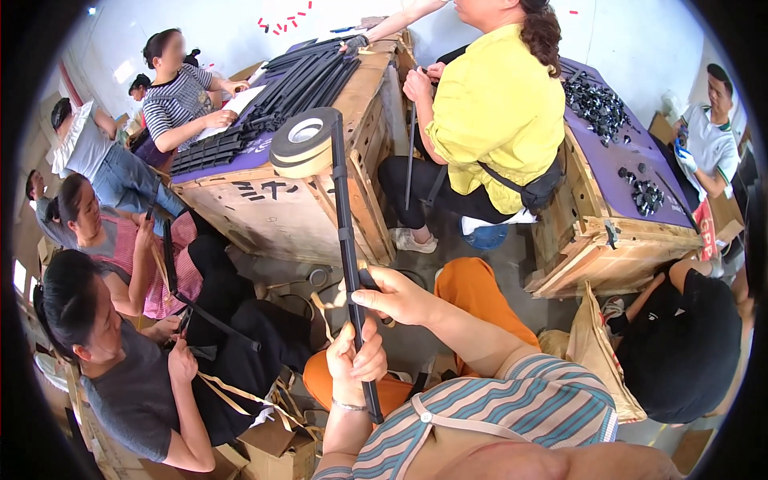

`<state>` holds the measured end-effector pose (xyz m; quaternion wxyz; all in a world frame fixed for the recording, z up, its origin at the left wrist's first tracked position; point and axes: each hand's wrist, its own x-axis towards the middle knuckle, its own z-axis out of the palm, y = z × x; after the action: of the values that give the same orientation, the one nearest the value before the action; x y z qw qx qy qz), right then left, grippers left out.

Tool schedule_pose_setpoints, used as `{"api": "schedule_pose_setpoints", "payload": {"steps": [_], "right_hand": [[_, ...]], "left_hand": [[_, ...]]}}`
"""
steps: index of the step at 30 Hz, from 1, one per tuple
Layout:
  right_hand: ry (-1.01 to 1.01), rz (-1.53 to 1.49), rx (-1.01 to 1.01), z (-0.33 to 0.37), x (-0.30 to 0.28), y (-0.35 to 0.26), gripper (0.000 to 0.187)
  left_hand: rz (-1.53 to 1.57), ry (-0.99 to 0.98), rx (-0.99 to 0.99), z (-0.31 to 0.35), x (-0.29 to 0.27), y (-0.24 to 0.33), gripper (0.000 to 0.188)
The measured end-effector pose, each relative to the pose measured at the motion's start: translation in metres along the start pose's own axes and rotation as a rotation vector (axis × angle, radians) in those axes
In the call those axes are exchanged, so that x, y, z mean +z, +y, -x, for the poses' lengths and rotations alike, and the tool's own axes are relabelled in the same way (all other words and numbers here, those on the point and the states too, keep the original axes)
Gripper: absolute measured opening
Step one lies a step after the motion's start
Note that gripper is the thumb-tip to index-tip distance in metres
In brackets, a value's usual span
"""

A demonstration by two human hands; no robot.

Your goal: The recorder is applying yellow adhesive tape to long, black plastic components in a manufacturing assembly environment.

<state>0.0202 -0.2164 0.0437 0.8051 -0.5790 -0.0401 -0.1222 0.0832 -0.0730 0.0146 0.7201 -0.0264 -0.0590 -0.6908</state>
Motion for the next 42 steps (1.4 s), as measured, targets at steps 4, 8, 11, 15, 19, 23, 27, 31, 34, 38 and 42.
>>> {"api": "schedule_pose_setpoints", "payload": {"steps": [4, 8, 11, 15, 19, 23, 27, 31, 34, 38, 42], "right_hand": [[0.091, 0.034, -0.092, -0.006, -0.004, 0.019, 0.023], [0.131, 0.121, -0.028, -0.010, 0.010, 0.008, 0.023], [0.144, 0.121, 0.025, -0.010, 0.011, 0.007, 0.021], [0.184, 0.052, -0.020, -0.010, -0.006, 0.004, 0.017], [0.200, 0.174, -0.037, -0.007, -0.010, -0.001, 0.015], [0.297, 0.405, -0.073, 0.005, -0.018, 0.011, 0.013], [0.225, 0.474, -0.178, 0.010, -0.003, 0.032, 0.018], [0.179, 0.404, -0.035, 0.021, -0.001, 0.040, 0.019], [0.168, 0.488, -0.073, 0.021, 0.005, 0.032, 0.018], [0.164, 0.441, -0.044, 0.030, 0.016, 0.026, 0.017], [0.134, 0.411, -0.056, 0.031, -0.013, 0.035, 0.018]], "left_hand": [[0.017, -0.018, -0.018, -0.004, -0.002, 0.001, 0.018], [-0.058, -0.022, -0.019, 0.004, 0.000, 0.011, 0.022], [-0.238, 0.102, -0.018, 0.000, 0.000, 0.013, 0.036], [-0.671, 0.194, 0.057, 0.007, 0.006, 0.009, 0.048], [-1.333, 0.397, 0.786, 0.024, 0.010, 0.019, 0.039], [-1.070, -0.292, 0.646, 0.002, 0.087, -0.009, 0.052], [-0.935, -0.655, 0.144, 0.001, 0.137, -0.039, 0.060], [-0.730, -0.993, 0.231, -0.032, 0.145, -0.055, 0.066], [-0.793, -1.072, 0.200, -0.035, 0.140, -0.057, 0.064], [-0.769, -0.949, 0.166, -0.020, 0.137, -0.057, 0.062], [-1.155, -0.365, 0.419, 0.002, 0.097, -0.040, 0.043]]}}
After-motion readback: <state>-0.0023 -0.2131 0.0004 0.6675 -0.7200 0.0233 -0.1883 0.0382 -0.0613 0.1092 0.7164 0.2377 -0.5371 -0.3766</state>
